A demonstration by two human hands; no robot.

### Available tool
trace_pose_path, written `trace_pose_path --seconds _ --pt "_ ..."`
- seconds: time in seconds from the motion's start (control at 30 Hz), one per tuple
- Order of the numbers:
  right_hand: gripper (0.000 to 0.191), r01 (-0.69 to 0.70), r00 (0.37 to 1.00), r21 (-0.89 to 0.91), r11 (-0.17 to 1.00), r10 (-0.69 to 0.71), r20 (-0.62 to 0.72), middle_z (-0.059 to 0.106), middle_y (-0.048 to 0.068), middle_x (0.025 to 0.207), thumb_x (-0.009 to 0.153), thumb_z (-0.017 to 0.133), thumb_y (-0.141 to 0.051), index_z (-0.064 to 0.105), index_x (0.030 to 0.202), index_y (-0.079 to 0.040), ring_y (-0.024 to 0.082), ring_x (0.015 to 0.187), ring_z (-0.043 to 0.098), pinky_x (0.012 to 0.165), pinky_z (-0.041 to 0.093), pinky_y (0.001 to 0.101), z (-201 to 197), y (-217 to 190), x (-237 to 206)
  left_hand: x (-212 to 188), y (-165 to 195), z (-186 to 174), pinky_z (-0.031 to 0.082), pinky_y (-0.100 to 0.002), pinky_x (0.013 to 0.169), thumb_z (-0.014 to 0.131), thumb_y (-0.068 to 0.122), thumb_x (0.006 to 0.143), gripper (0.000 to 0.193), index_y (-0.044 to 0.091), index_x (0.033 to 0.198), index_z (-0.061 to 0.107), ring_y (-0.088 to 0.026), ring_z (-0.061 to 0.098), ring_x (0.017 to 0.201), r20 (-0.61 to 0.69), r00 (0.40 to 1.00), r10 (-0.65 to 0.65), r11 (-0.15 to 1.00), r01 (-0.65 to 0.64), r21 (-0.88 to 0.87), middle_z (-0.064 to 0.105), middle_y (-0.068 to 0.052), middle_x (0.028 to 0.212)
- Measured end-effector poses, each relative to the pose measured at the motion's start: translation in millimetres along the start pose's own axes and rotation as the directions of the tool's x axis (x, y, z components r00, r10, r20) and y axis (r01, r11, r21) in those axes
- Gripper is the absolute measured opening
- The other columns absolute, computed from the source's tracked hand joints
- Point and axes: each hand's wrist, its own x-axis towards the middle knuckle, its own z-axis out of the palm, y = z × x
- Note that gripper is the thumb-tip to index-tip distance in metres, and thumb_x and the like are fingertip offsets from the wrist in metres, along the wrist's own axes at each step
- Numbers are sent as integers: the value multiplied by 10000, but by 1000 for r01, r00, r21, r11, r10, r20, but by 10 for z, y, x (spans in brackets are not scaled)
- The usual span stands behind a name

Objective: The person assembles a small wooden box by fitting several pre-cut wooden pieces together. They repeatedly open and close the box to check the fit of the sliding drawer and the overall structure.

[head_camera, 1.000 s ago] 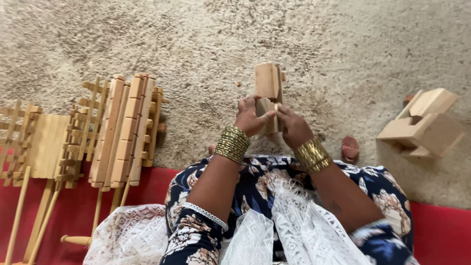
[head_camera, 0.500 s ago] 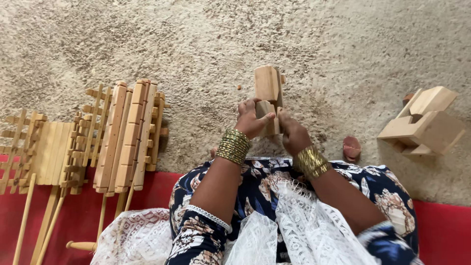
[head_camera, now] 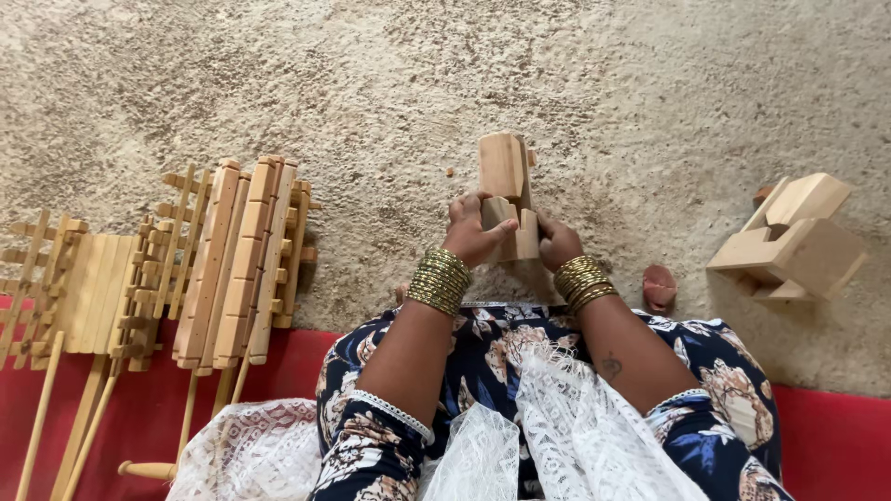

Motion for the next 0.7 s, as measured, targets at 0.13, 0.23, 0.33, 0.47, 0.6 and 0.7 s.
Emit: trace_pose_path --seconds 0.13,0.23,0.33,0.47,0.6,0.7 --pt "479 158 979 -141 977 -174 -109 666 207 1258 912 519 -13 586 1383 -68 308 1112 688 977 549 372 62 -41 -60 10 -34 -33 599 -424 949 752 466 816 843 125 1460 329 -395 506 1265 34 999 -26 1000 26 -11 247 -201 1449" --pt "371 423 875 -189 886 -453 -168 647 210 1315 995 514 -36 609 1354 -33 318 1186 661 1019 538 375 160 -38 -114 27 -76 -17 614 -436 926 731 480 827 864 130 1483 292 -401 512 1263 49 998 -50 999 49 16 255 -202 1442" --pt "392 433 861 -233 871 -476 -179 643 216 1323 973 525 -43 605 1356 -21 322 1193 655 1033 533 401 170 -8 -100 34 -112 1 606 -428 929 740 476 818 863 119 1474 307 -406 521 1249 39 999 5 1000 -5 3 253 -212 1434" --pt "477 112 989 -257 960 -133 -67 687 211 1243 917 520 -19 583 1389 -57 310 1109 691 992 567 399 -10 -147 -151 46 -108 17 583 -409 968 782 414 824 824 105 1454 348 -391 541 1246 31 995 92 996 -92 11 266 -206 1437" --pt "337 -212 977 59 976 210 39 723 181 1167 941 592 -135 652 1255 -29 273 1025 733 911 614 352 -37 -461 -502 100 -89 10 620 -407 923 780 299 799 789 103 1436 358 -373 533 1255 79 997 18 997 -12 -78 255 -181 1451" --pt "475 444 866 -191 875 -474 -158 681 222 1252 909 548 -14 569 1381 29 293 1094 697 945 582 369 -14 -559 -727 126 -98 -7 610 -386 940 812 282 798 796 103 1429 361 -367 518 1260 69 996 55 995 -49 -87 247 -185 1429"
